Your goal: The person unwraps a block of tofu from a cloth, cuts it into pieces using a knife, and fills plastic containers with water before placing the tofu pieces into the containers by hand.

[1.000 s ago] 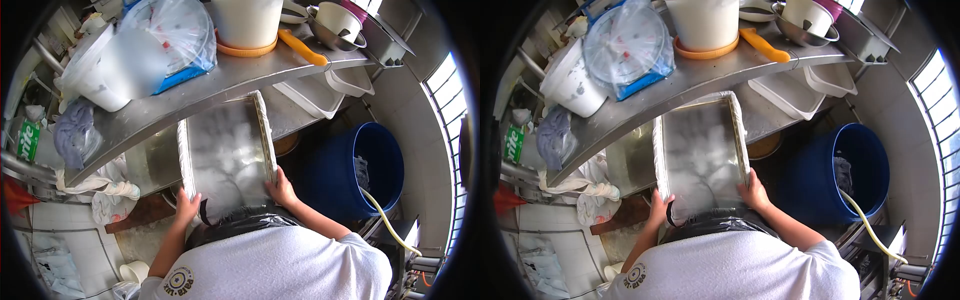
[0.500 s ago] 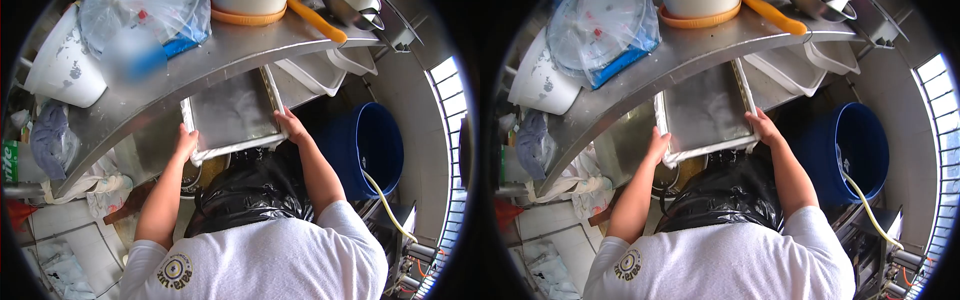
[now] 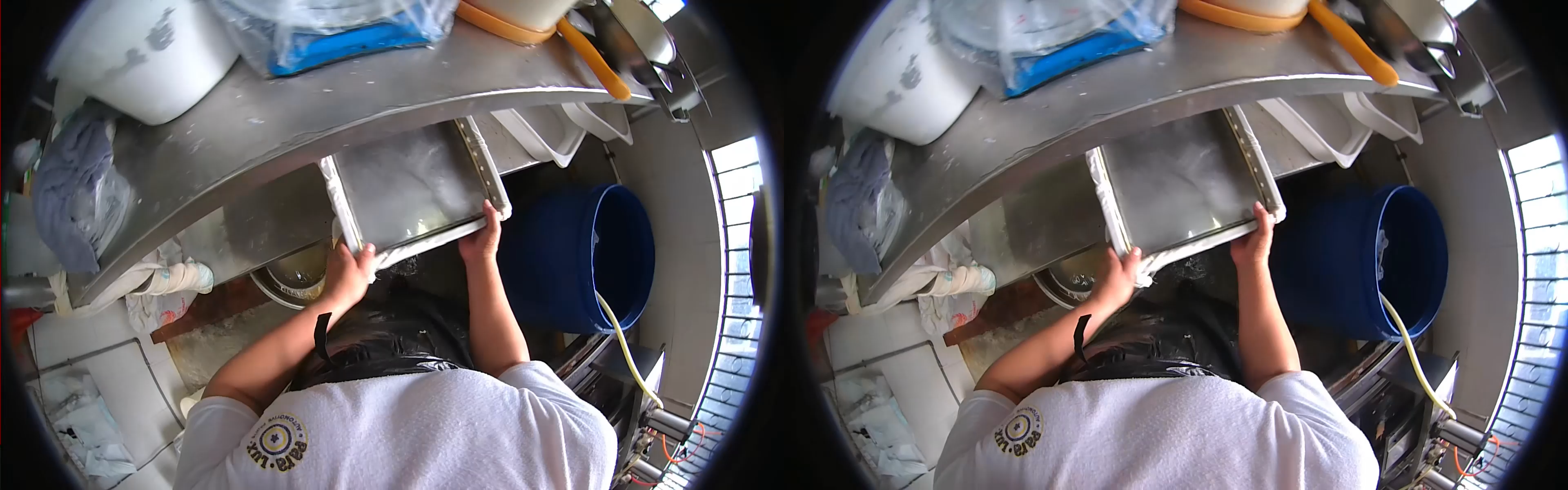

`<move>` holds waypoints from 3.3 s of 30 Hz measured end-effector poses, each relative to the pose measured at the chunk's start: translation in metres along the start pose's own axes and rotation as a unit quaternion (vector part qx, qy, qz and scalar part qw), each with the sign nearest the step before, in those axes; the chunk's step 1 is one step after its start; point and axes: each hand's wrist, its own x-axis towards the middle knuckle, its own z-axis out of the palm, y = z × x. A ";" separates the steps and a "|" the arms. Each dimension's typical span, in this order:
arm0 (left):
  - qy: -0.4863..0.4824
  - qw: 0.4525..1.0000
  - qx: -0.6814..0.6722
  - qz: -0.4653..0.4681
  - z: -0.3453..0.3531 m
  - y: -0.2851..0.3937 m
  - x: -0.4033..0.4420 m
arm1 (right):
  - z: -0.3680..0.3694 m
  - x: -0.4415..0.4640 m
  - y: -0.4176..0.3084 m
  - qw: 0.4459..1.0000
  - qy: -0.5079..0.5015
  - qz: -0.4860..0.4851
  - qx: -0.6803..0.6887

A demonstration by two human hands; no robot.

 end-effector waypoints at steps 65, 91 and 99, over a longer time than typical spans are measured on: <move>0.245 0.722 -0.595 -0.254 -0.175 -0.189 -0.110 | 0.152 -0.033 -0.046 0.935 -0.107 -0.236 -0.244; 0.260 0.957 0.051 0.118 -0.077 0.023 0.072 | 0.027 0.119 -0.121 0.991 -0.082 0.008 -0.101; -0.105 0.839 -0.512 -0.152 -0.015 0.062 0.168 | 0.036 0.066 -0.147 0.988 -0.041 -0.027 -0.144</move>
